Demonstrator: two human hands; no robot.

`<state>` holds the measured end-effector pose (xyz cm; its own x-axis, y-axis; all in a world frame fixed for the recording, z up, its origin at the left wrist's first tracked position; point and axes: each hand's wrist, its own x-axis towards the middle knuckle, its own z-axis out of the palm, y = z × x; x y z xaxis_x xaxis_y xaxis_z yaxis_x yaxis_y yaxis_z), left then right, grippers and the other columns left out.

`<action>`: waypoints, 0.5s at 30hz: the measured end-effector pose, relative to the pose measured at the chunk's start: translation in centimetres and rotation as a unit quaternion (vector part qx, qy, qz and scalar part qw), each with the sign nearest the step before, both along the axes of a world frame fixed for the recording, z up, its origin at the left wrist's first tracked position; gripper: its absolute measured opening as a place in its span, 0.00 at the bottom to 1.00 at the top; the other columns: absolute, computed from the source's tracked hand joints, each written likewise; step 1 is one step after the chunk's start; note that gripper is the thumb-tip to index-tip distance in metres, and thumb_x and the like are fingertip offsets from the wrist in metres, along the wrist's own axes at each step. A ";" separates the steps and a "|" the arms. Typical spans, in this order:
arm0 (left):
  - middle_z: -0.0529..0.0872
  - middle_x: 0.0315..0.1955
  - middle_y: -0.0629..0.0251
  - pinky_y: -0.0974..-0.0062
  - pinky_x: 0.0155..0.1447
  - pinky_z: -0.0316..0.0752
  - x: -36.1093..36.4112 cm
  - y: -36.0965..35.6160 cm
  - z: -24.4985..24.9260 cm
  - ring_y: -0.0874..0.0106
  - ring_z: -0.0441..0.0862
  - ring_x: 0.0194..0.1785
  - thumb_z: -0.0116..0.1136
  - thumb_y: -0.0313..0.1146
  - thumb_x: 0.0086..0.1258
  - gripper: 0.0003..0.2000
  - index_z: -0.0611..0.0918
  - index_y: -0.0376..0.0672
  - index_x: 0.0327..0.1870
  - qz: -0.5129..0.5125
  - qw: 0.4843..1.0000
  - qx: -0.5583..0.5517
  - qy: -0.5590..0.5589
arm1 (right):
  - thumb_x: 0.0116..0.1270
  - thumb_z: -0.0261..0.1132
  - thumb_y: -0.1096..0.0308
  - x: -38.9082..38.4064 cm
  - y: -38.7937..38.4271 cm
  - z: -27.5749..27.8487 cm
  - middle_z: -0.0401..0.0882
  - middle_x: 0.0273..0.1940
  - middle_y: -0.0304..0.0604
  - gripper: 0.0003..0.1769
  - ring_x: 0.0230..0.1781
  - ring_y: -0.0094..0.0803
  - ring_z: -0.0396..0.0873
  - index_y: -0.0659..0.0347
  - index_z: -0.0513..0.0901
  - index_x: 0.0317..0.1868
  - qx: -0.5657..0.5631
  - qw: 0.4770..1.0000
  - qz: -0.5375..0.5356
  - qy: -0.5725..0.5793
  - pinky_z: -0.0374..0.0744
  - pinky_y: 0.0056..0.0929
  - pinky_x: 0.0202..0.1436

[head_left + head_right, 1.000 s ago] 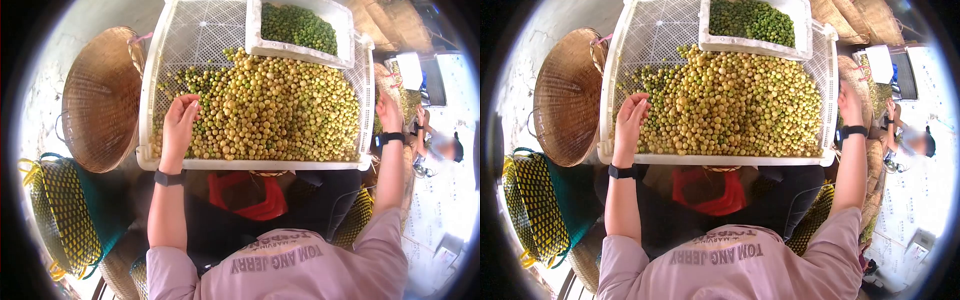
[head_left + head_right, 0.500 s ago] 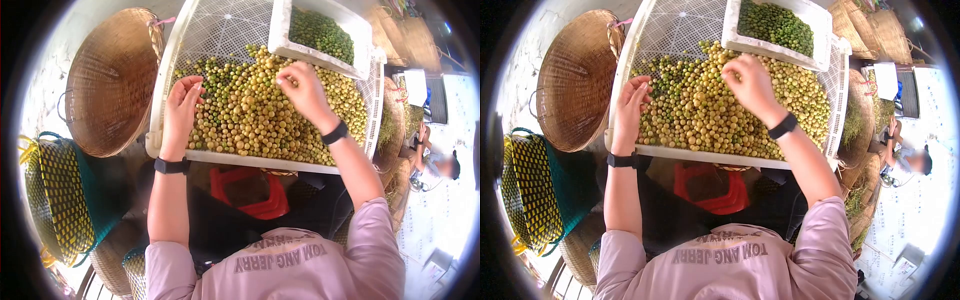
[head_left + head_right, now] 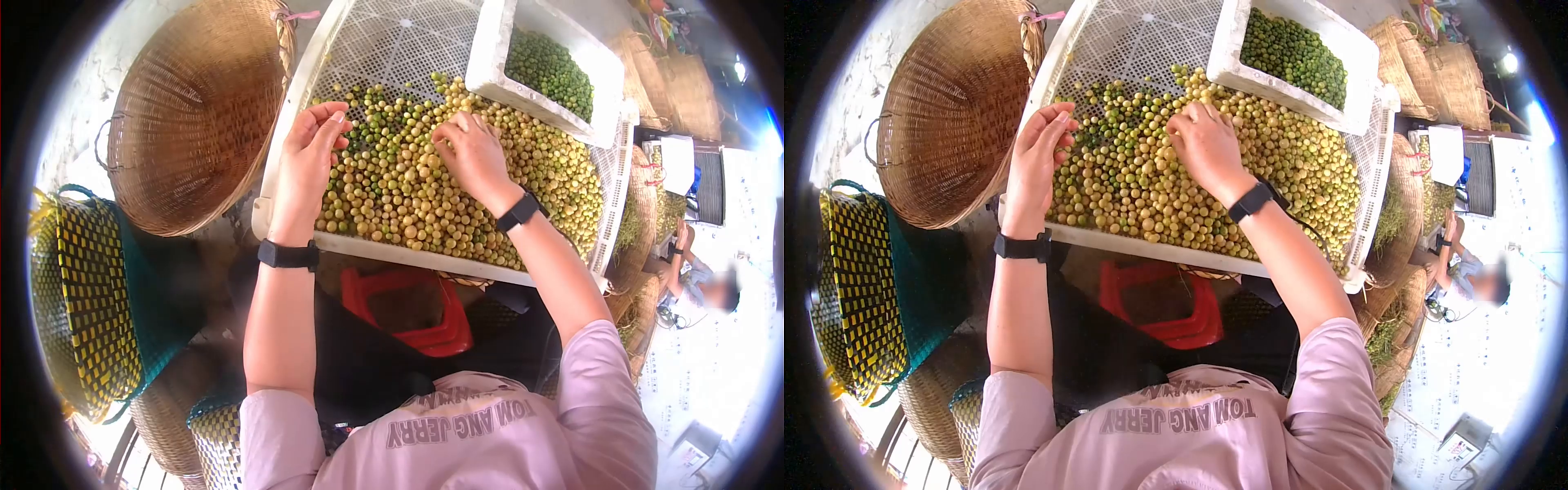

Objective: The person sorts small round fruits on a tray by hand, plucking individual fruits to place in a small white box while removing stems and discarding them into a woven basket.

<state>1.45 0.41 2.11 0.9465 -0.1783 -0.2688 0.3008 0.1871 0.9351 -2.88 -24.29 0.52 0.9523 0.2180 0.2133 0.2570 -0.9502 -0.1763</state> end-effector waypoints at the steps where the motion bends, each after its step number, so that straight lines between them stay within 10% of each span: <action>1: 0.82 0.37 0.77 0.92 0.36 0.65 -0.1 -0.1 0.2 0.89 0.71 0.35 0.53 0.35 0.75 0.12 0.80 0.43 0.54 0.001 1.000 0.002 0.003 | 0.63 0.65 0.69 0.2 0.4 0.0 0.75 0.41 0.37 0.01 0.51 0.37 0.75 0.54 0.81 0.35 -0.001 0.998 -0.029 0.049 0.73 0.42 0.60; 10: 0.82 0.37 0.77 0.90 0.36 0.66 0.1 -0.5 -0.2 0.89 0.72 0.35 0.53 0.35 0.75 0.11 0.80 0.43 0.54 -0.007 1.000 -0.004 0.007 | 0.62 0.61 0.69 1.6 0.5 -1.1 0.74 0.39 0.38 0.02 0.47 0.38 0.74 0.56 0.80 0.32 -0.071 0.997 -0.002 0.038 0.72 0.41 0.54; 15: 0.83 0.33 0.70 0.81 0.43 0.74 -1.0 -2.7 -1.6 0.79 0.78 0.36 0.53 0.36 0.75 0.12 0.83 0.39 0.47 -0.176 0.968 0.171 -0.051 | 0.57 0.65 0.72 -0.3 1.3 -0.3 0.76 0.38 0.42 0.04 0.45 0.41 0.76 0.58 0.77 0.30 0.170 0.982 -0.071 0.038 0.74 0.40 0.51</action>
<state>0.50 -2.25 0.53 0.8678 -0.4119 -0.2778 0.1931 -0.2354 0.9525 -3.17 -23.03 0.20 0.9840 0.0102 0.1779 0.0998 -0.8588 -0.5025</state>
